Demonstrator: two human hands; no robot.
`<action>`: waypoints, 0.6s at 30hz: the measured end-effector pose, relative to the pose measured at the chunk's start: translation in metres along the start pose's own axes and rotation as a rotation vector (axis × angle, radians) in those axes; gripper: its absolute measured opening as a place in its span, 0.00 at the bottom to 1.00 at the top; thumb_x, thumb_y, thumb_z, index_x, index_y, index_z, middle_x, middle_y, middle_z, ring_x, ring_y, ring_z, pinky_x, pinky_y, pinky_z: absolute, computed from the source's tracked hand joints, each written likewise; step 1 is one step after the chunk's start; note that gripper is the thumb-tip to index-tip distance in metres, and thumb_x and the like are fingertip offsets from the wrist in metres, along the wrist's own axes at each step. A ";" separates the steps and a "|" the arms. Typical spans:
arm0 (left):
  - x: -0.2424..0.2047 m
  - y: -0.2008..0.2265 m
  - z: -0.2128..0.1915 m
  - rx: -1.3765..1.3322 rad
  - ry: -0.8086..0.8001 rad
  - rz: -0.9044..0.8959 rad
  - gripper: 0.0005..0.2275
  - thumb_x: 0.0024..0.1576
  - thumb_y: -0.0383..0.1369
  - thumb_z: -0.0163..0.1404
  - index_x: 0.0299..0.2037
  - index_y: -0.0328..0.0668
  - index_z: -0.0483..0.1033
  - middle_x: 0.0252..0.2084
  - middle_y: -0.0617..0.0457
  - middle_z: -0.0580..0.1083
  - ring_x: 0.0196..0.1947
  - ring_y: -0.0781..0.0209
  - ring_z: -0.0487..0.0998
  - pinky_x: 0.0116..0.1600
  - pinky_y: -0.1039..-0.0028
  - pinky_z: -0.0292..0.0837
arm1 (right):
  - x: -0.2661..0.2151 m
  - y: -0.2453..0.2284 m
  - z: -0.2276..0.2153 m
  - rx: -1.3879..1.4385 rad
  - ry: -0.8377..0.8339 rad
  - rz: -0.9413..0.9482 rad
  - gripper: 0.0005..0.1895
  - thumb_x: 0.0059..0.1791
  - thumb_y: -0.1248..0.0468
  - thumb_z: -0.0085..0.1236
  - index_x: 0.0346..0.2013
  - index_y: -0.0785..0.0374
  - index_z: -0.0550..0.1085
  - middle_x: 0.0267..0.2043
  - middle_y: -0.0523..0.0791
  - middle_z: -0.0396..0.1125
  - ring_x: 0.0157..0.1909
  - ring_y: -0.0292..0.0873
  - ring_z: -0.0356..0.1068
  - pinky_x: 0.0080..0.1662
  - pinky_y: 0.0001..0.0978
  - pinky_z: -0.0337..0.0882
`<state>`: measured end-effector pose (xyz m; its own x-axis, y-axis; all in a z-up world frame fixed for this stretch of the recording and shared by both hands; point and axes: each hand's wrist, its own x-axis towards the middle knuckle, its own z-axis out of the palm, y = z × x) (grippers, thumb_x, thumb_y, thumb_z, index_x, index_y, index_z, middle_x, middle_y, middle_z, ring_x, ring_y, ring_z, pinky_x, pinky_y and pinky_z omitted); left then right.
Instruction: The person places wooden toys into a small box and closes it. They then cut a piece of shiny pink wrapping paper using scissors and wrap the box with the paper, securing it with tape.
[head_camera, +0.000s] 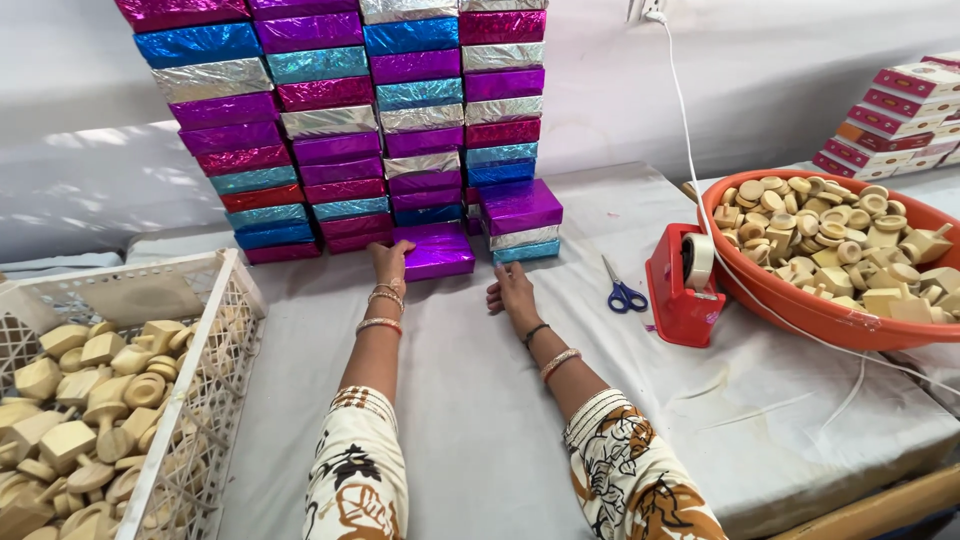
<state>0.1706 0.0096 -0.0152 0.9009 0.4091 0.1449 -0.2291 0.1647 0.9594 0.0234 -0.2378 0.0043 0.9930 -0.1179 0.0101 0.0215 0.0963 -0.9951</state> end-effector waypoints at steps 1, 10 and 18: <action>0.001 -0.002 0.003 0.000 -0.003 -0.004 0.28 0.44 0.27 0.61 0.52 0.25 0.59 0.47 0.39 0.70 0.46 0.54 0.74 0.52 0.67 0.70 | 0.000 0.001 0.000 -0.001 0.004 0.003 0.19 0.56 0.50 0.47 0.48 0.64 0.65 0.32 0.49 0.69 0.26 0.41 0.70 0.27 0.35 0.75; 0.017 -0.038 0.027 0.022 0.008 0.021 0.29 0.42 0.29 0.61 0.52 0.25 0.60 0.49 0.32 0.70 0.47 0.44 0.76 0.53 0.63 0.71 | -0.013 -0.009 0.004 -0.250 -0.019 -0.054 0.11 0.54 0.60 0.55 0.42 0.66 0.71 0.29 0.45 0.70 0.26 0.36 0.69 0.28 0.31 0.74; 0.008 -0.029 0.039 0.245 0.065 0.082 0.29 0.44 0.32 0.62 0.52 0.27 0.61 0.45 0.27 0.75 0.45 0.33 0.78 0.53 0.56 0.71 | -0.017 -0.012 0.008 -0.367 -0.008 -0.067 0.10 0.53 0.61 0.57 0.41 0.66 0.73 0.28 0.44 0.70 0.26 0.35 0.68 0.29 0.29 0.73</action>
<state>0.1993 -0.0271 -0.0322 0.8556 0.4701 0.2168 -0.1975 -0.0905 0.9761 0.0072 -0.2288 0.0171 0.9917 -0.1040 0.0759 0.0450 -0.2722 -0.9612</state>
